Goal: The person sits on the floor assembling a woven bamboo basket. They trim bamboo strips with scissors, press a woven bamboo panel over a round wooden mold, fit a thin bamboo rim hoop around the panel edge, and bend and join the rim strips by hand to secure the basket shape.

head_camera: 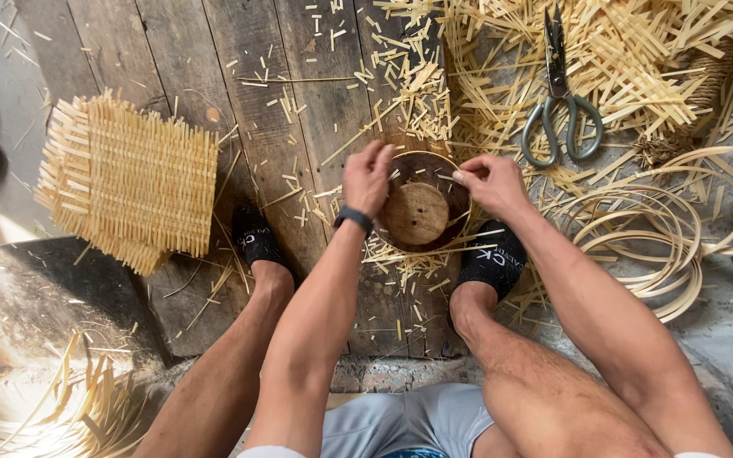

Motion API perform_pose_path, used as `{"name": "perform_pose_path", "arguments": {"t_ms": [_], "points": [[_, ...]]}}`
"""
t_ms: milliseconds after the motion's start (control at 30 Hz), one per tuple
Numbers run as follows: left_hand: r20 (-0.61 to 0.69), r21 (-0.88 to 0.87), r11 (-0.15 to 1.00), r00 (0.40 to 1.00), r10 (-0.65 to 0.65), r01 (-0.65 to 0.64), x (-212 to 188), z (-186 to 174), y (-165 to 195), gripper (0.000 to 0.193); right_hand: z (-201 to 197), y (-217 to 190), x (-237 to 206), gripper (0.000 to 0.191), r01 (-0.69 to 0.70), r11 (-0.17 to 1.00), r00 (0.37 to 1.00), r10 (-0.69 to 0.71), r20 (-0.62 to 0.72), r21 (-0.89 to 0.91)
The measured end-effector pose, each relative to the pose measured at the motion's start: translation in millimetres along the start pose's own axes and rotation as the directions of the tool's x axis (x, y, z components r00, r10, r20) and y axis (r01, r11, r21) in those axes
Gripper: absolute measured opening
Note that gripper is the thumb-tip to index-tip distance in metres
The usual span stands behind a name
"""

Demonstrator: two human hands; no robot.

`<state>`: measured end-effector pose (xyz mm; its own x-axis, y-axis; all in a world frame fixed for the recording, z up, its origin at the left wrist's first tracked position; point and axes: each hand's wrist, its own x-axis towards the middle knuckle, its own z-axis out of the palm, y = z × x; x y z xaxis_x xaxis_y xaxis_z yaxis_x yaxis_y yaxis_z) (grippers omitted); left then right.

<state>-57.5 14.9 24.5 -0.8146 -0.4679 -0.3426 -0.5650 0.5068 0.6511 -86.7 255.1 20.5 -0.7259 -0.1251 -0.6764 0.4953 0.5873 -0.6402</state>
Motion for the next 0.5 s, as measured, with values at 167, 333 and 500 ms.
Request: {"name": "perform_pose_path", "arguments": {"t_ms": [167, 333, 500], "points": [[0.203, -0.275, 0.882, 0.920, -0.336, 0.383, -36.8, -28.1, -52.4, 0.043, 0.0, 31.4, -27.4, 0.026, -0.288, 0.918, 0.943, 0.223, 0.245, 0.273], [0.330, -0.444, 0.704, 0.831, -0.447, 0.555, -46.1, -21.9, -68.3, 0.034, 15.9, 53.1, -32.0, 0.020, -0.200, 0.851, 0.971, 0.106, 0.214, 0.486], [0.152, -0.224, 0.866, 0.894, -0.422, 0.447, -40.5, -19.3, -60.9, 0.035, 18.0, 45.0, -32.8, 0.017, -0.220, 0.901, 0.975, 0.194, 0.106, 0.375]]}}
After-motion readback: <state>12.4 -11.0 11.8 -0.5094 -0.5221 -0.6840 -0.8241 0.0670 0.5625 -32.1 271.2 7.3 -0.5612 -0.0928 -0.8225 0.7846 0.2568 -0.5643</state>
